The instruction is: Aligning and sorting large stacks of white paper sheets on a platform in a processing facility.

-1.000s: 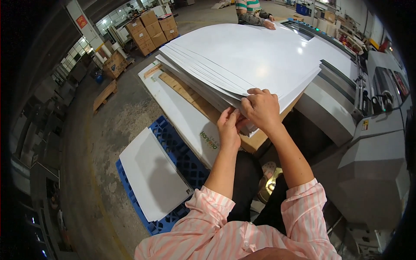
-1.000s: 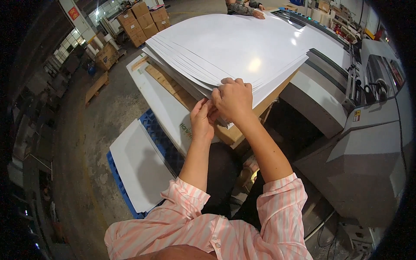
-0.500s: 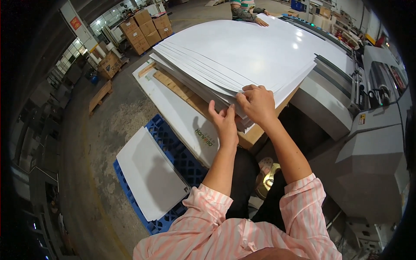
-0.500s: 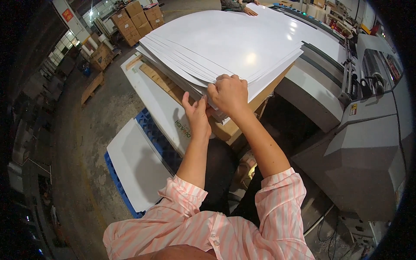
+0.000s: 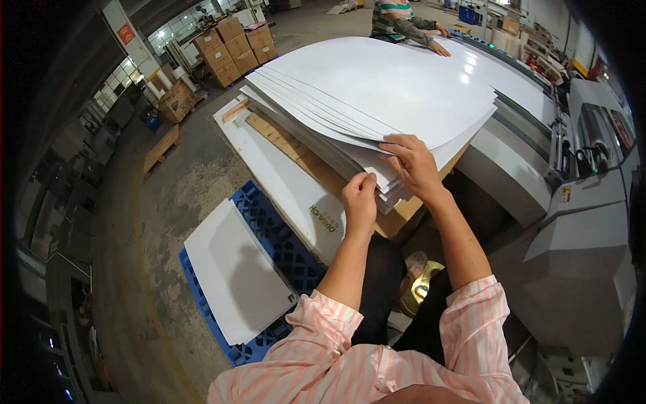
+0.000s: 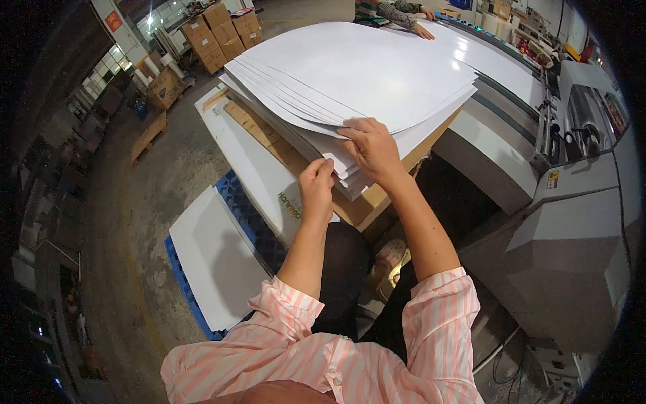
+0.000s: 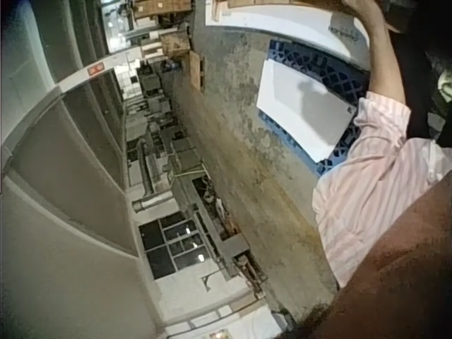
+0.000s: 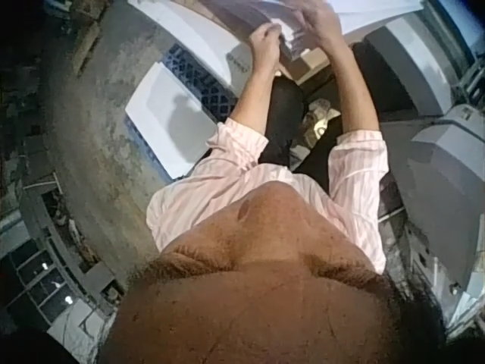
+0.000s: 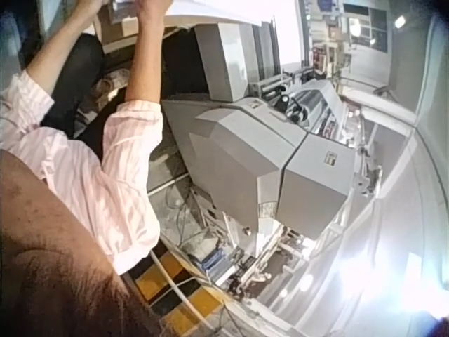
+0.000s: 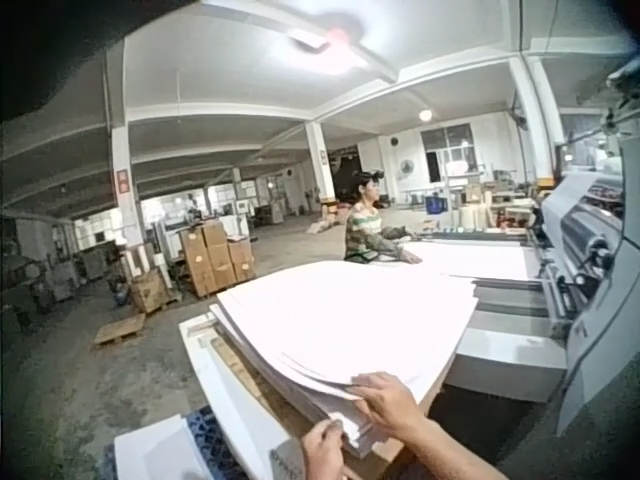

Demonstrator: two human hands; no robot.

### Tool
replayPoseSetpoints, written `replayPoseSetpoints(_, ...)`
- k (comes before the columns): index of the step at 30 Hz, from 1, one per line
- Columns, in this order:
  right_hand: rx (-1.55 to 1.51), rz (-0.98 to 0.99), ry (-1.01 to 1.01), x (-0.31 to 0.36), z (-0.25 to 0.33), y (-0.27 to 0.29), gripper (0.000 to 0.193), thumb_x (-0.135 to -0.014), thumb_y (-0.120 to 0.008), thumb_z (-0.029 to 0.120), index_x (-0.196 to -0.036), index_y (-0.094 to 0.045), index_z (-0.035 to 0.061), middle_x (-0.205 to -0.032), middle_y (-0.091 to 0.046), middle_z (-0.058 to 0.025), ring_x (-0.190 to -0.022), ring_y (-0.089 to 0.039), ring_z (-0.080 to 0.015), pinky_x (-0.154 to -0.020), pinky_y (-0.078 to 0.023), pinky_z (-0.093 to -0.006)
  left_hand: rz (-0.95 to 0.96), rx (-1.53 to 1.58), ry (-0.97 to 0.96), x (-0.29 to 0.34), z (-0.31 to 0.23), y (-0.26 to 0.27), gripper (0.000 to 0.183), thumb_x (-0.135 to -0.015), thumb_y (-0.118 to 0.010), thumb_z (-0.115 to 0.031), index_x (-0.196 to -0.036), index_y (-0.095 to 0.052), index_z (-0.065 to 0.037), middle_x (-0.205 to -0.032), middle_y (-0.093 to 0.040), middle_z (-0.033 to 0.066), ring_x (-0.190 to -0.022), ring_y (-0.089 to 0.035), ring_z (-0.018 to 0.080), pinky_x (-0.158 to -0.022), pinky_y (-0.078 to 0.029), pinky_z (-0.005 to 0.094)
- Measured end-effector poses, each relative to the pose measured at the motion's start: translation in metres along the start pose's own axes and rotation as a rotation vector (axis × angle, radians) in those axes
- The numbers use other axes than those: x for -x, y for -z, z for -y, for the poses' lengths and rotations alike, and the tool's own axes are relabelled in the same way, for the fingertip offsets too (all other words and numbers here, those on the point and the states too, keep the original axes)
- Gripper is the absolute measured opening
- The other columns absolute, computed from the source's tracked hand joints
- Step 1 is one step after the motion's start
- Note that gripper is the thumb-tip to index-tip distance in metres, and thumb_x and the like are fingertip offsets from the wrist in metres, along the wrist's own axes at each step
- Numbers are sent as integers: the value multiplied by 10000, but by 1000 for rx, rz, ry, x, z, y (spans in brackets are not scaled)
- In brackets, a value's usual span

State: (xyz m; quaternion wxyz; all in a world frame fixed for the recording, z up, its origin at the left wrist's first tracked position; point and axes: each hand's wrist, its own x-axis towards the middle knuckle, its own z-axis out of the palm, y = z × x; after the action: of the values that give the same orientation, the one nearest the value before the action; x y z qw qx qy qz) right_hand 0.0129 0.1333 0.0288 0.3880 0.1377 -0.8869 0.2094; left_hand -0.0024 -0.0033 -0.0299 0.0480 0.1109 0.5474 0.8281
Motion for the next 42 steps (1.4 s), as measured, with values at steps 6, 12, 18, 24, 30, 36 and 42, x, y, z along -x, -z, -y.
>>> replayPoseSetpoints(6,-1038,-331,-845,-12,-4,-10,297,-861,-565,293,-831,-644,8,-736,-569,-24,-673,-465,-69,-611,-392,-236,-90,91,61,3,-5,-7,173,-859,-529,-156,-758,-574,-23,-709,-504,-19,-629,-457,68,-578,-380,209)
replayPoseSetpoints(12,-194,-292,-150,-7,2,-2,190,-829,-542,138,-957,-632,30,-938,-633,-75,-879,-576,-200,-771,-437,-307,-86,87,65,5,-5,-12,209,-849,-547,-190,-771,-578,1,-701,-483,-16,-649,-454,68,-574,-385,230)
replayPoseSetpoints(18,-172,191,-71,9,-6,-4,168,-781,-556,90,-924,-634,47,-1000,-617,-84,-921,-548,-269,-793,-437,-351,-7,46,-12,6,2,-6,165,-776,-524,-82,-627,-482,-23,-617,-396,-47,-582,-360,43,-506,-286,214)
replayPoseSetpoints(24,-98,157,-79,14,-8,0,191,-777,-550,70,-955,-618,54,-1049,-598,-75,-923,-539,-263,-790,-433,-350,23,-18,29,3,13,0,86,-802,-507,-58,-717,-505,-50,-691,-457,-44,-658,-431,47,-616,-367,202)
replayPoseSetpoints(30,-116,117,37,15,-18,-3,274,-796,-578,233,-982,-614,36,-1035,-601,-97,-898,-544,-276,-791,-422,-349,-83,172,42,5,3,-13,214,-854,-543,-185,-954,-583,0,-769,-523,-5,-677,-453,65,-588,-380,210)
replayPoseSetpoints(36,-180,142,-6,12,-21,1,345,-796,-555,281,-1004,-601,9,-1078,-580,-127,-989,-521,-299,-834,-407,-333,-76,300,66,10,-10,-22,315,-904,-468,-177,-1150,-521,12,-867,-539,13,-779,-515,83,-757,-474,274)
replayPoseSetpoints(42,-1018,-251,-901,-8,-9,-10,369,-866,-546,332,-885,-631,-26,-820,-607,-62,-722,-528,-104,-650,-436,-248,34,38,54,8,-3,-8,254,-893,-472,-120,-1070,-586,23,-733,-405,-34,-691,-441,63,-732,-504,295)
